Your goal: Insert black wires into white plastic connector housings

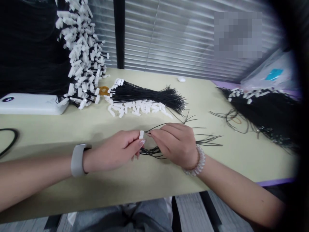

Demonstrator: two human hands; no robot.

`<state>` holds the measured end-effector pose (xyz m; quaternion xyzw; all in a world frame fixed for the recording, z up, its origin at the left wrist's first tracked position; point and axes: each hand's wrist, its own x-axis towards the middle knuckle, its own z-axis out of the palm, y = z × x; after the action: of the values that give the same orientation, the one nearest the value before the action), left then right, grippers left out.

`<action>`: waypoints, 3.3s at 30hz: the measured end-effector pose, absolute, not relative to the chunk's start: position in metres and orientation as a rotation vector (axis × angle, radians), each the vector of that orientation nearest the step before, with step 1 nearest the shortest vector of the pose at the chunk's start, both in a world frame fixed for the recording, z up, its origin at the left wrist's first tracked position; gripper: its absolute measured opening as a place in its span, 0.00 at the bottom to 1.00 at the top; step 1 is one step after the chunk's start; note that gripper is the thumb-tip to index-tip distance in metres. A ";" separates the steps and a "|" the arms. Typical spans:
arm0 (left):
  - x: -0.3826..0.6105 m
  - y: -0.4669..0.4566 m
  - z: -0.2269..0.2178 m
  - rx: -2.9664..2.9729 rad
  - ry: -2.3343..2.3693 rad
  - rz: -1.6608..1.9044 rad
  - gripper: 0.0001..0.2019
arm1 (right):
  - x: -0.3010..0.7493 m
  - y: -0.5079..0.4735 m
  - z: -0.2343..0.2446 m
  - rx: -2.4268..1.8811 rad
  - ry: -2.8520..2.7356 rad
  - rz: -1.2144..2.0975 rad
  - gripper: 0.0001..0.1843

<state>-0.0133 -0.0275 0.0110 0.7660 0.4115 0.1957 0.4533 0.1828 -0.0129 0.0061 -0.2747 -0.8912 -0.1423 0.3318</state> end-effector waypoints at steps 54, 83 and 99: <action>-0.016 -0.023 0.006 1.328 0.939 0.614 0.14 | 0.185 -0.010 0.023 -1.122 -2.218 0.667 0.08; -0.016 -0.025 0.012 1.873 0.955 0.454 0.13 | 0.175 -0.014 0.020 -0.991 -2.272 0.411 0.07; -0.015 -0.015 0.001 1.223 1.014 0.740 0.14 | 0.198 -0.008 0.031 -0.927 -2.383 -0.016 0.09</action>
<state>-0.0148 -0.0152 0.0010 0.5361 0.4444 0.3246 0.6401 0.1978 -0.0075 0.0307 -0.3473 -0.8923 -0.0060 0.2882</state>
